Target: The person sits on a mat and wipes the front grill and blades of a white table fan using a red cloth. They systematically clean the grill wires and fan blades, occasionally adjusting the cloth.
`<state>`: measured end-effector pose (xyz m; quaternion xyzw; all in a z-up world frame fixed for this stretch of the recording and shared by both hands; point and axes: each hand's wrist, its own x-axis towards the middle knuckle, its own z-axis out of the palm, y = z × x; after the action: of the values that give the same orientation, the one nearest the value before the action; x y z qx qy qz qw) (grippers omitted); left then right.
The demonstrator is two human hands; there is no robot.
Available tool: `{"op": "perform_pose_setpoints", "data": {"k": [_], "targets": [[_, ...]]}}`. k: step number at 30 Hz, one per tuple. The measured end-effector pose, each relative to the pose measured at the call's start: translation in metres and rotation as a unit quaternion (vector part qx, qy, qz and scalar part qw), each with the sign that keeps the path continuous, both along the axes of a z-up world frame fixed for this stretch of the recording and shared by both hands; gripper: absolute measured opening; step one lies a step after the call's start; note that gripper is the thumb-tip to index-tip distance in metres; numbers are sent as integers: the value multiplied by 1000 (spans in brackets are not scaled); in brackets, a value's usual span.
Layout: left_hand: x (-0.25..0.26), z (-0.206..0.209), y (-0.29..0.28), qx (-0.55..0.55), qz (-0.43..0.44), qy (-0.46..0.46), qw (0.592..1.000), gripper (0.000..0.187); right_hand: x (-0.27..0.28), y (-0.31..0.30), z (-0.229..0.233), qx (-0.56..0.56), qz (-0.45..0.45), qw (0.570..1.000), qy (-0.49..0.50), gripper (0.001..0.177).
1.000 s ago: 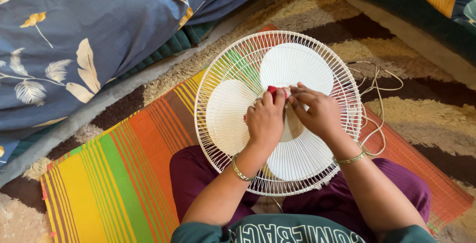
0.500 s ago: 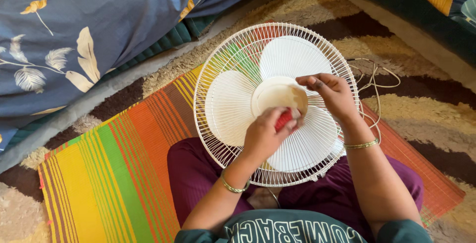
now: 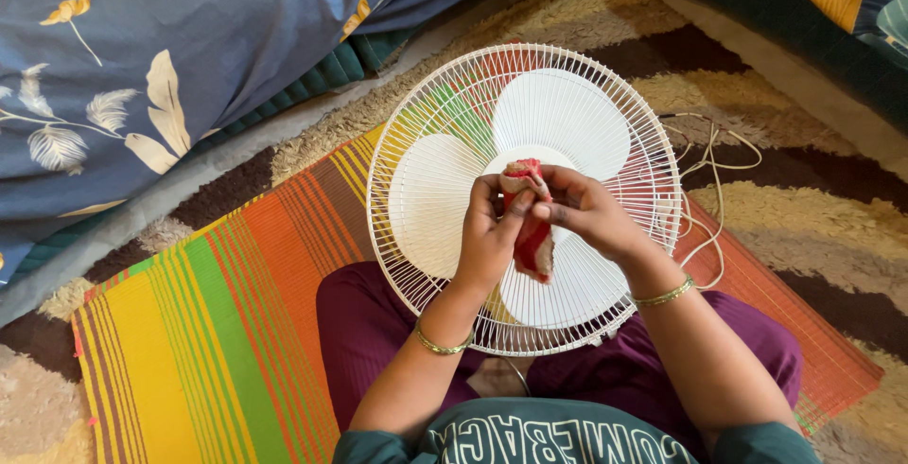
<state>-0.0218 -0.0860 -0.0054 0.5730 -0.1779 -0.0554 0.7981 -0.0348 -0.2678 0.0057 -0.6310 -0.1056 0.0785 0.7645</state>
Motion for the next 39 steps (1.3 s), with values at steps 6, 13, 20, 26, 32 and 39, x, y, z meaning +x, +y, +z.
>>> {"op": "perform_pose_setpoints", "data": {"k": [6, 13, 20, 26, 32, 39], "targets": [[-5, 1, -7, -5, -12, -43, 999, 33, 2, -1, -15, 63, -91, 994, -18, 26], [-20, -3, -21, -2, -121, 55, 991, 42, 3, -6, -20, 162, -154, 973, -54, 14], [-14, -10, -24, -27, -88, 24, 995, 31, -3, 7, 1, 185, -161, 969, 24, 35], [-6, -2, -18, 132, -21, -87, 987, 37, 3, 8, -2, 182, -181, 966, 19, 40], [19, 0, 8, 475, 206, -336, 787, 45, 9, -36, 10, -8, -310, 944, -109, 44], [24, -12, 13, 598, 255, -313, 692, 61, 0, -21, 25, -463, -371, 791, -149, 31]]}}
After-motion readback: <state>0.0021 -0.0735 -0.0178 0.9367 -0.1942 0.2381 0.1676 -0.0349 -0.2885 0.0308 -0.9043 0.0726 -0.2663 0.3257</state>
